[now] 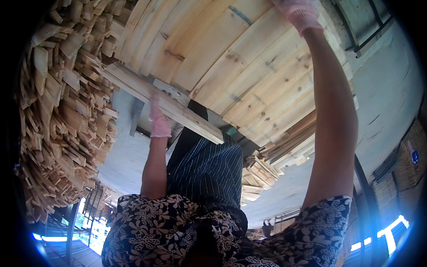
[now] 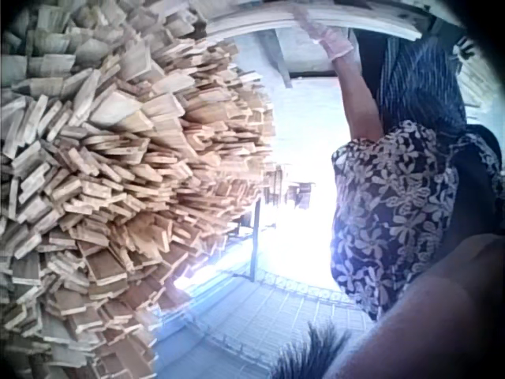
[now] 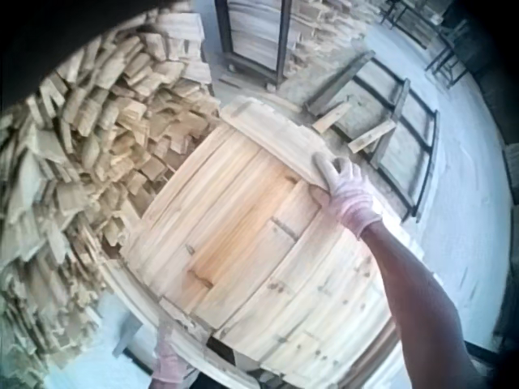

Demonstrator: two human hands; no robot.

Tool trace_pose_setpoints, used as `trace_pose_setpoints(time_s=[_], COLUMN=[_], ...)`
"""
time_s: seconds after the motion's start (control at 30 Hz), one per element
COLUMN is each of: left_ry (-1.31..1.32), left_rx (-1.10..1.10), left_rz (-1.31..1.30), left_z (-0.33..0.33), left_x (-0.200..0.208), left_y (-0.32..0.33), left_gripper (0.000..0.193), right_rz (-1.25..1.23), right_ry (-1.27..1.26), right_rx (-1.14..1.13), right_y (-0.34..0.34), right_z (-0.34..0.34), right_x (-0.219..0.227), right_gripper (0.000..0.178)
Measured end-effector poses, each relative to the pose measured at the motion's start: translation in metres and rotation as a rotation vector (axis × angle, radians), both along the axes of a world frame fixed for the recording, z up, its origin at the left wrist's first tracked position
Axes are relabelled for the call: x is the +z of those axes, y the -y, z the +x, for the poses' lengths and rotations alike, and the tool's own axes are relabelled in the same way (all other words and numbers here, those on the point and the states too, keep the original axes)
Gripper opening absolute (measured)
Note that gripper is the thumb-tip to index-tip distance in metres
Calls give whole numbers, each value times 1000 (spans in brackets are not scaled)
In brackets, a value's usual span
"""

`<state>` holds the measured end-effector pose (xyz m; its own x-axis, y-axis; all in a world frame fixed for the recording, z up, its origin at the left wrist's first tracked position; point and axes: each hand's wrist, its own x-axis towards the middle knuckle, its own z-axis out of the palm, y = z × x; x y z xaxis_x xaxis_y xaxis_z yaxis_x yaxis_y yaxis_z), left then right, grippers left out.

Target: The person stacks wooden planks on a metal rack in a workshop. They pick up planks from a pile on the floor and arrange them neatly on the rack, repeating the process to build a stack.

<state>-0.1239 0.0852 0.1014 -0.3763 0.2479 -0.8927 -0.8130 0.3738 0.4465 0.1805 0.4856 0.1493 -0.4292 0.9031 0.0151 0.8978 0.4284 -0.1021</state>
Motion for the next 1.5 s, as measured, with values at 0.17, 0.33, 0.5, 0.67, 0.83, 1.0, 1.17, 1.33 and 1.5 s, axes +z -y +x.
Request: trace_pose_setpoints(time_s=[0.17, 0.33, 0.5, 0.67, 0.83, 1.0, 1.17, 1.33, 1.5], left_ry=[-2, -83, 235, 114, -1234, -2015, -1914, -1678, -1539], left_rx=[-33, 5, 65, -5, -1055, -1997, -2510, -2740, -2693], left_rz=[101, 13, 450, 611, -17, 362, 450, 133, 404], left_z=[45, 41, 51, 46, 11, -22, -44, -10, 104], left_x=[-23, 6, 99, 92, 69, 94, 75, 103, 147], left_y=[-5, -3, -1, -46, -69, -129, -190, -197, -194], left_gripper=[87, 83, 78, 77, 82, 63, 53, 98, 83], right_rz=[-3, 95, -1051, -1161, -299, -122, -366, -363, -326], right_ry=[78, -36, -472, -459, -11, -136, -225, -226, 274], right_rx=[-5, 273, 127, -129, -6, 93, 72, -294, -1330], right_y=[7, 162, 361, 347, 327, 326, 312, 297, 381], right_z=[5, -5, -27, -47, -48, -45, -50, 34, 228], right_x=[17, 15, 107, 126, 27, 11, 19, 59, 26], right_gripper=[70, 66, 92, 95, 94, 80, 69, 71, 108])
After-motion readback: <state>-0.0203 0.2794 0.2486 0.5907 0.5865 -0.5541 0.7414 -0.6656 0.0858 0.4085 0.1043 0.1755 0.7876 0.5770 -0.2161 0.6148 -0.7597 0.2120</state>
